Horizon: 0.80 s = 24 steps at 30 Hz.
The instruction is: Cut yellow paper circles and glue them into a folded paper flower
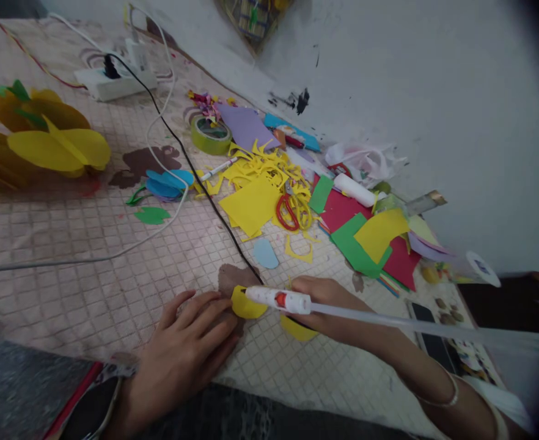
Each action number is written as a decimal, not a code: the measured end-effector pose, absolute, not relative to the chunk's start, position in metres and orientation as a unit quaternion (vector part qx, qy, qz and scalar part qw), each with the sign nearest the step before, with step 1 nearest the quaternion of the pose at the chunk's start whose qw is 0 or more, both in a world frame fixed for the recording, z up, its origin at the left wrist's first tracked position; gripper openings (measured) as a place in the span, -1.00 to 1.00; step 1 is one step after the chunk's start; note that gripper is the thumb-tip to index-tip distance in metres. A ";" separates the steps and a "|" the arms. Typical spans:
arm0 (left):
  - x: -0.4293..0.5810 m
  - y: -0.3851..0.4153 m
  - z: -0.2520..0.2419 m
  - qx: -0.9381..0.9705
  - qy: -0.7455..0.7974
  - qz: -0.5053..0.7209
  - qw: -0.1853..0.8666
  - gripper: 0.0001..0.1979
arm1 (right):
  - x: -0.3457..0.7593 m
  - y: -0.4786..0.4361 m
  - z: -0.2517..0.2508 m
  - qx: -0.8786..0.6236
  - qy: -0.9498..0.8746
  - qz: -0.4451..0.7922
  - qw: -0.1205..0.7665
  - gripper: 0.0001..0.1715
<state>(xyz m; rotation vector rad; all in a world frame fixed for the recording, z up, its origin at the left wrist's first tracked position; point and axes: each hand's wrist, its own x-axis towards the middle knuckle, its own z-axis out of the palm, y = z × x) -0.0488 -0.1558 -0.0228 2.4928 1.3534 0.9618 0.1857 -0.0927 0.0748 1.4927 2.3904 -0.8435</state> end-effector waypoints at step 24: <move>-0.045 -0.162 -0.032 0.799 0.483 0.336 0.127 -0.88 | 0.190 -0.095 0.081 0.509 0.794 -0.311 0.118 -0.73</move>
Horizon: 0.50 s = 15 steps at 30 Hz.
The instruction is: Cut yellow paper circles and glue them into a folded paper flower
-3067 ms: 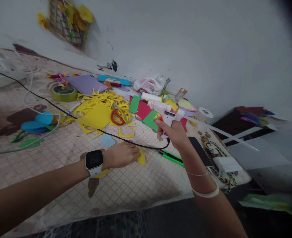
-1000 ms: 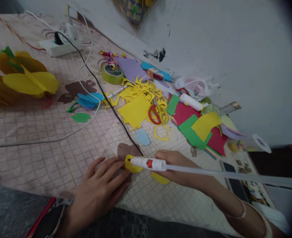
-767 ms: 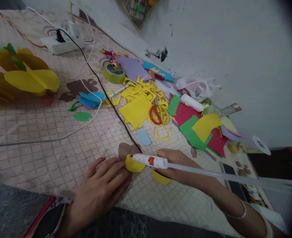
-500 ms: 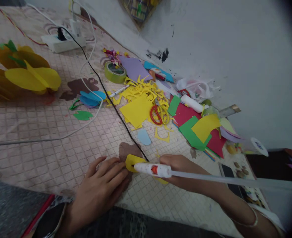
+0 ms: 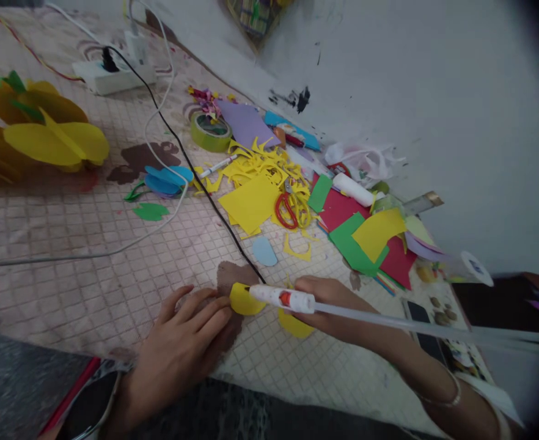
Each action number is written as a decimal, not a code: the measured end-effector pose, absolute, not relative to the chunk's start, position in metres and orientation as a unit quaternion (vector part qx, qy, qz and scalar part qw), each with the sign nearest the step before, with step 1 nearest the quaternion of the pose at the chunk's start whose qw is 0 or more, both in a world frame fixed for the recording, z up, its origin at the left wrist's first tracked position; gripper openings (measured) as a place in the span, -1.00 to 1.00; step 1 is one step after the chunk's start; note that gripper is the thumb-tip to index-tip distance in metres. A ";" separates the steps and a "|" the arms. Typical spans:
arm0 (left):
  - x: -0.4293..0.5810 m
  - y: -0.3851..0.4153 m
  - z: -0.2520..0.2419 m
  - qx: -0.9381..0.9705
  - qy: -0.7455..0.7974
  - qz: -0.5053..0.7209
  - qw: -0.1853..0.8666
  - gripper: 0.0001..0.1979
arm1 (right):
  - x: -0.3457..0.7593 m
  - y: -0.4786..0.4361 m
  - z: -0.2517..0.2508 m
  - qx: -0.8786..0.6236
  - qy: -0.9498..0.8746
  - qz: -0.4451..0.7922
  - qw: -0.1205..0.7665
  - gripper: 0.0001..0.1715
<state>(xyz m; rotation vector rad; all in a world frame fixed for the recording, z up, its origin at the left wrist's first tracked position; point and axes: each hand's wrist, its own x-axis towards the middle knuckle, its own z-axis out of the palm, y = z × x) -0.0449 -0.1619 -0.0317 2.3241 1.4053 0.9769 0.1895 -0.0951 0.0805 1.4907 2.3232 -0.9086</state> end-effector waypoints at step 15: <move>-0.044 -0.155 -0.024 0.815 0.458 0.351 0.057 -0.85 | 0.204 -0.099 0.077 0.477 0.819 -0.292 0.128 -0.75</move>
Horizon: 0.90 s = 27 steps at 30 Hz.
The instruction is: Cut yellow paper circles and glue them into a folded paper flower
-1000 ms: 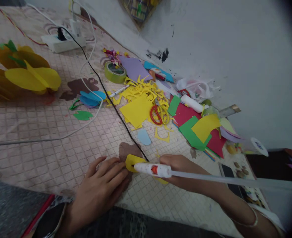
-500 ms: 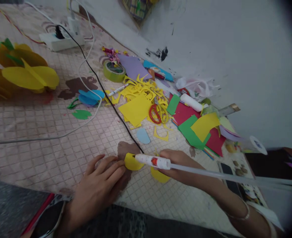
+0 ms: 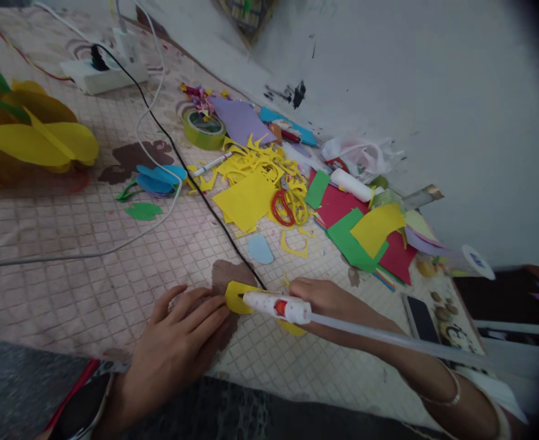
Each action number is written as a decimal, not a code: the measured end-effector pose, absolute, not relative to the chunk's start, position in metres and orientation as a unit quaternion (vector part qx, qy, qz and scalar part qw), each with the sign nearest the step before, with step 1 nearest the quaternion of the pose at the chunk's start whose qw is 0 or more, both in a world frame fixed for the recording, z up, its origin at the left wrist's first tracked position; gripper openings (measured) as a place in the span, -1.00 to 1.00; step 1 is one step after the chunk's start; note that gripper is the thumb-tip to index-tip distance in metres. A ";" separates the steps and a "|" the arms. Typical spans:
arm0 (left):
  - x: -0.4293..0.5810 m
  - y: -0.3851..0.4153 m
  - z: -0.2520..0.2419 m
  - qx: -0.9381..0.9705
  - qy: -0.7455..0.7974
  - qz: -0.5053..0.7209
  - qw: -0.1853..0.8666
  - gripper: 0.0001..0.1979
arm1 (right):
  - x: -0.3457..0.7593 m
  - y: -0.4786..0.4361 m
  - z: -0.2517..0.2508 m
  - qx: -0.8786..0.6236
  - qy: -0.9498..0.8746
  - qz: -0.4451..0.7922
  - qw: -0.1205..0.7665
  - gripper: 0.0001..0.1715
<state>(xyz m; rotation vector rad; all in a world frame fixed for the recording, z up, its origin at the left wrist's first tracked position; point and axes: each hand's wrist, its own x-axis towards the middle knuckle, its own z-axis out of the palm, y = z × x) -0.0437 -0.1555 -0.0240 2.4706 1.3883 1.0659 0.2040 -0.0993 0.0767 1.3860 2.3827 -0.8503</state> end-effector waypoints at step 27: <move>-0.042 -0.155 -0.020 0.815 0.470 0.334 0.051 -0.86 | 0.217 -0.083 0.079 0.431 0.851 -0.271 0.128 -0.70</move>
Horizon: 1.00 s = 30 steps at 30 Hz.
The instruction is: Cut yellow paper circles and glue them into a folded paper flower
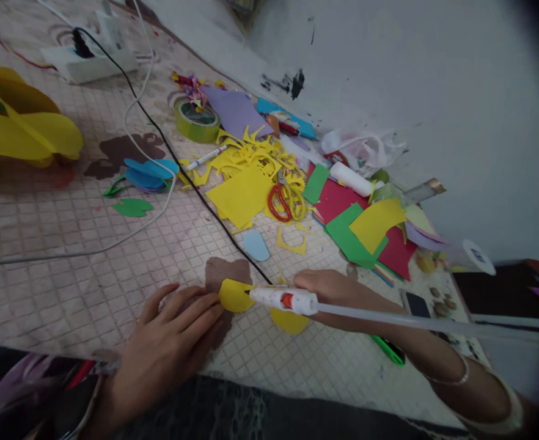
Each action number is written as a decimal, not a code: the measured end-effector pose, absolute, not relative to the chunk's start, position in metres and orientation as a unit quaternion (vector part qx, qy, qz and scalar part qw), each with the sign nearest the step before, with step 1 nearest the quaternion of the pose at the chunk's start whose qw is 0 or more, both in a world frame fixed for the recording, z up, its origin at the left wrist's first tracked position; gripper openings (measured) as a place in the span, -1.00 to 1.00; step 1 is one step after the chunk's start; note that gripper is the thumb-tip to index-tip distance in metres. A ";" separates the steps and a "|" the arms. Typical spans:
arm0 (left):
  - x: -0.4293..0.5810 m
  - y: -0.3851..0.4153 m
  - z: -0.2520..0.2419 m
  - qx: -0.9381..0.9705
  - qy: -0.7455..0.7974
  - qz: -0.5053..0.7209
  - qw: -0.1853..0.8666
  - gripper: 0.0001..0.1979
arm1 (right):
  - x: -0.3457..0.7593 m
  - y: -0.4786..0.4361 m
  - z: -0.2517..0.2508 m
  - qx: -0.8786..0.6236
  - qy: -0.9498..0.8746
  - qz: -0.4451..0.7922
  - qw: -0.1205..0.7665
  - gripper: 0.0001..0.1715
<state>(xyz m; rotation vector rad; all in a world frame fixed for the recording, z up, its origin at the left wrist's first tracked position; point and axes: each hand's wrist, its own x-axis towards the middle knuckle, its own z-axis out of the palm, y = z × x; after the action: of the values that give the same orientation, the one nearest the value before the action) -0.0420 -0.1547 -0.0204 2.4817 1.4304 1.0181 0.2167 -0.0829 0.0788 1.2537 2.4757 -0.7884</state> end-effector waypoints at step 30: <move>-0.043 -0.157 -0.020 0.815 0.481 0.316 0.064 -0.84 | 0.221 -0.088 0.076 0.427 0.840 -0.313 0.118 -0.80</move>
<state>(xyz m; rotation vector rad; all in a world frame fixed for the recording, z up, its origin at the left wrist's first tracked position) -0.0427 -0.1571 -0.0202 2.4627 1.4528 0.9546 0.2213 -0.0880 0.0756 1.2486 2.4575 -0.9152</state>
